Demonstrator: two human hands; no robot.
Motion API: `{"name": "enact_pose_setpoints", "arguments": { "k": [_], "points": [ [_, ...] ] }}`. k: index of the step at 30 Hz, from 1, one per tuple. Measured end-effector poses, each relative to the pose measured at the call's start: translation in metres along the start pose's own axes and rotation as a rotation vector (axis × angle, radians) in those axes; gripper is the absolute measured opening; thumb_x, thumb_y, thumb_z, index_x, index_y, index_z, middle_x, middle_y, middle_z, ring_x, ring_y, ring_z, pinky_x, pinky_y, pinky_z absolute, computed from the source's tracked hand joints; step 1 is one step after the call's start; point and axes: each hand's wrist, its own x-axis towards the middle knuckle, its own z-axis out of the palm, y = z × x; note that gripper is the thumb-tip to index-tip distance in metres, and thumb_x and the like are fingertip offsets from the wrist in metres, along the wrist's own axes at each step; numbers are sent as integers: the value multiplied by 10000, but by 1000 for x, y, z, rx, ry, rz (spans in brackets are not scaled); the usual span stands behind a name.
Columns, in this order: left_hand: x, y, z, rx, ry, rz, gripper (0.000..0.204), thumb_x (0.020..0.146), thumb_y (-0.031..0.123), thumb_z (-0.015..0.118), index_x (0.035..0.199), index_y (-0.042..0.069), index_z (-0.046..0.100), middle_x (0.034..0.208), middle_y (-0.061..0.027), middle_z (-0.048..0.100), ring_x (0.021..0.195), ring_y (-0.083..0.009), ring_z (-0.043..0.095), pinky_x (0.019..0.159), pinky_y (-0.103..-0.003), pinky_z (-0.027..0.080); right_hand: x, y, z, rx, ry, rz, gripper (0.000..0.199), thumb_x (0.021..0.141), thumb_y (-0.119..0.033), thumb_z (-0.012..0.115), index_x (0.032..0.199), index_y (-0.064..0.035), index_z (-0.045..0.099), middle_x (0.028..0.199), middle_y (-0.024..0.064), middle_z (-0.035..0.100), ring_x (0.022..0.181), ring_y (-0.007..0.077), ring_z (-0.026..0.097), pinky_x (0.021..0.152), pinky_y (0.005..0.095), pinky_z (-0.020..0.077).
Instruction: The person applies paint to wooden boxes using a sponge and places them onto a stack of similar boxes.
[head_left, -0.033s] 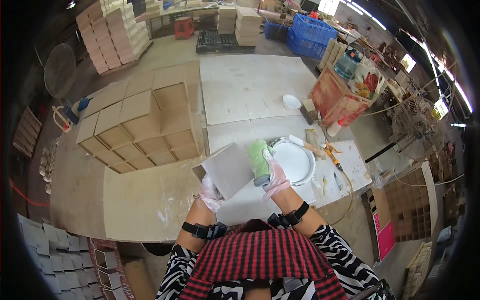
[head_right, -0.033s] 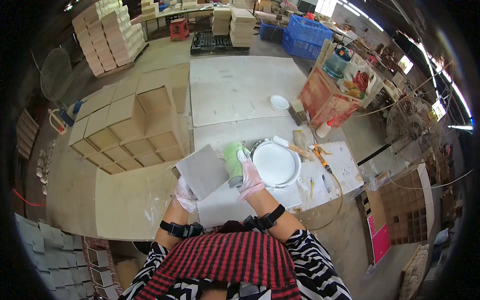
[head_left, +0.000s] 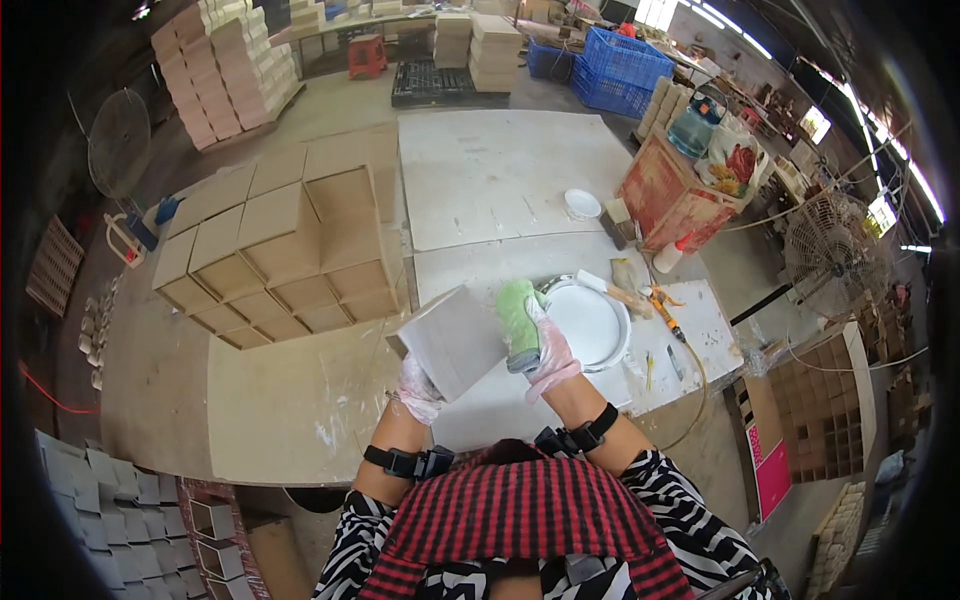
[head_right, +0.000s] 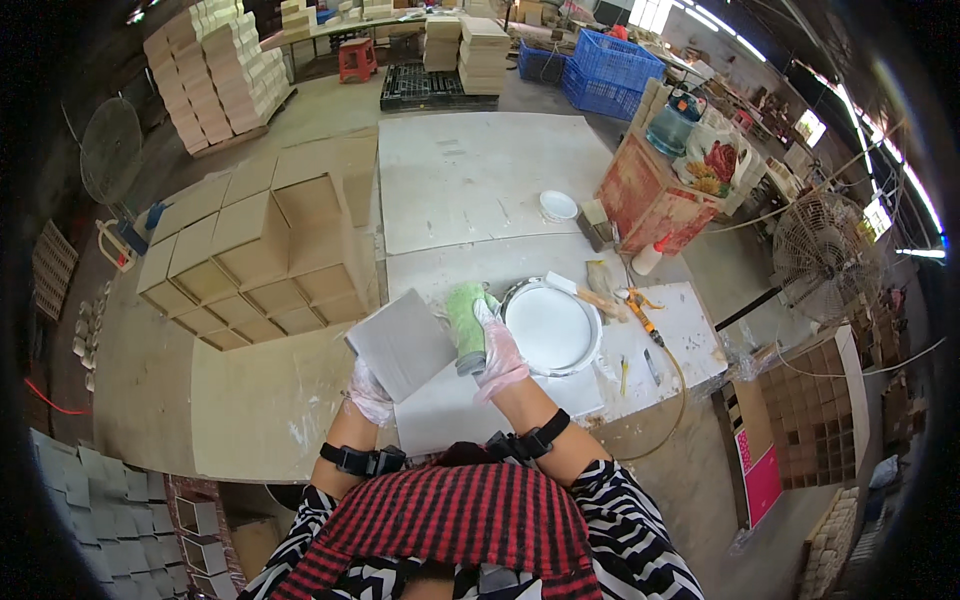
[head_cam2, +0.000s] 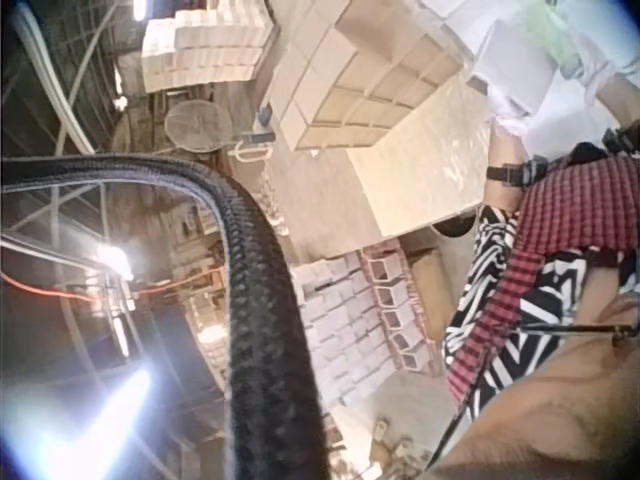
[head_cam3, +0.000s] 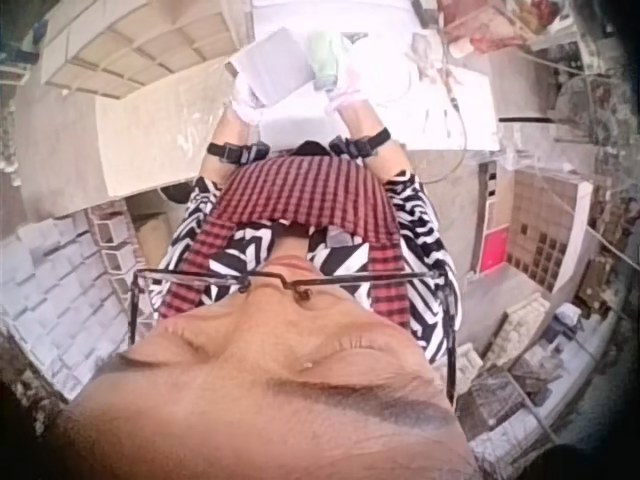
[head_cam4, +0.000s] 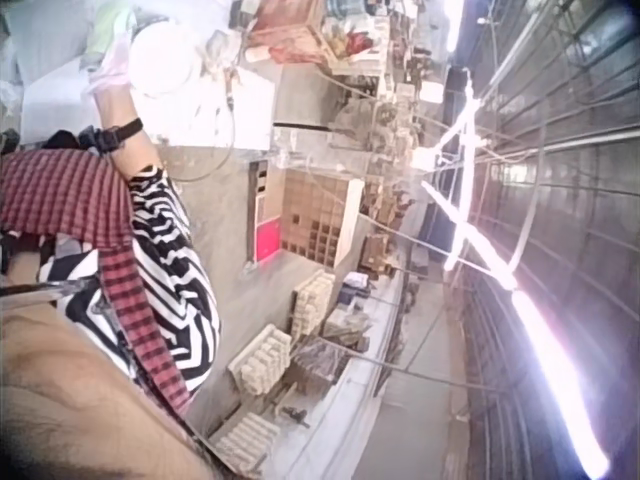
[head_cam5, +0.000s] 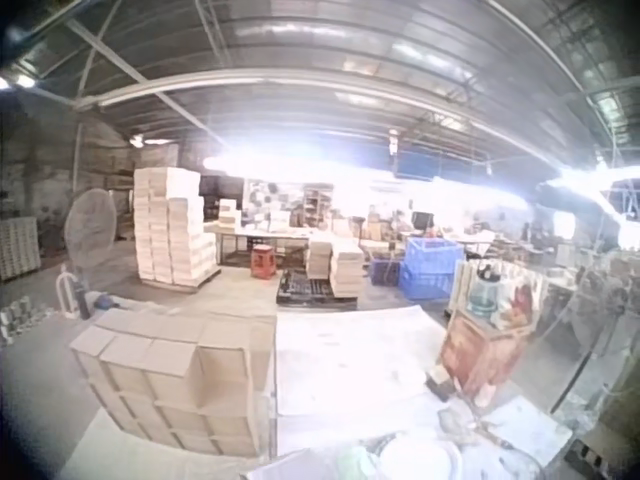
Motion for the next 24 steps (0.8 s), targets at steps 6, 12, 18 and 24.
{"name": "enact_pose_setpoints", "arguments": {
  "k": [6,12,18,24],
  "points": [
    [-5,9,18,-126,47,133,508,919,449,377,1218,50,478,1173,-125,552,1048,-277,553,916,-407,449,-7,-16,25,-465,84,-331,329,895,-175,536,1191,-40,484,1110,100,561,972,219,567,818,322,467],
    [3,5,16,-151,70,231,543,919,489,314,1179,48,495,1154,-128,554,1023,-294,552,907,-417,447,-9,19,27,-1420,-162,-1092,384,715,-85,682,1086,-117,591,900,107,547,811,255,559,722,346,477],
    [41,-19,-51,-462,-524,306,580,904,526,304,1170,46,491,1155,-133,539,1037,-290,534,902,-414,449,-18,23,40,-1737,-547,-1328,459,641,-84,693,1086,-131,591,905,101,561,814,260,555,660,343,496],
    [18,5,10,-166,-88,320,649,886,573,292,1234,47,444,1191,-133,520,1083,-281,513,915,-413,444,-8,26,39,-1691,-521,-1390,474,635,-147,669,1101,-155,581,923,83,567,831,237,557,707,341,492]
  ]
}}
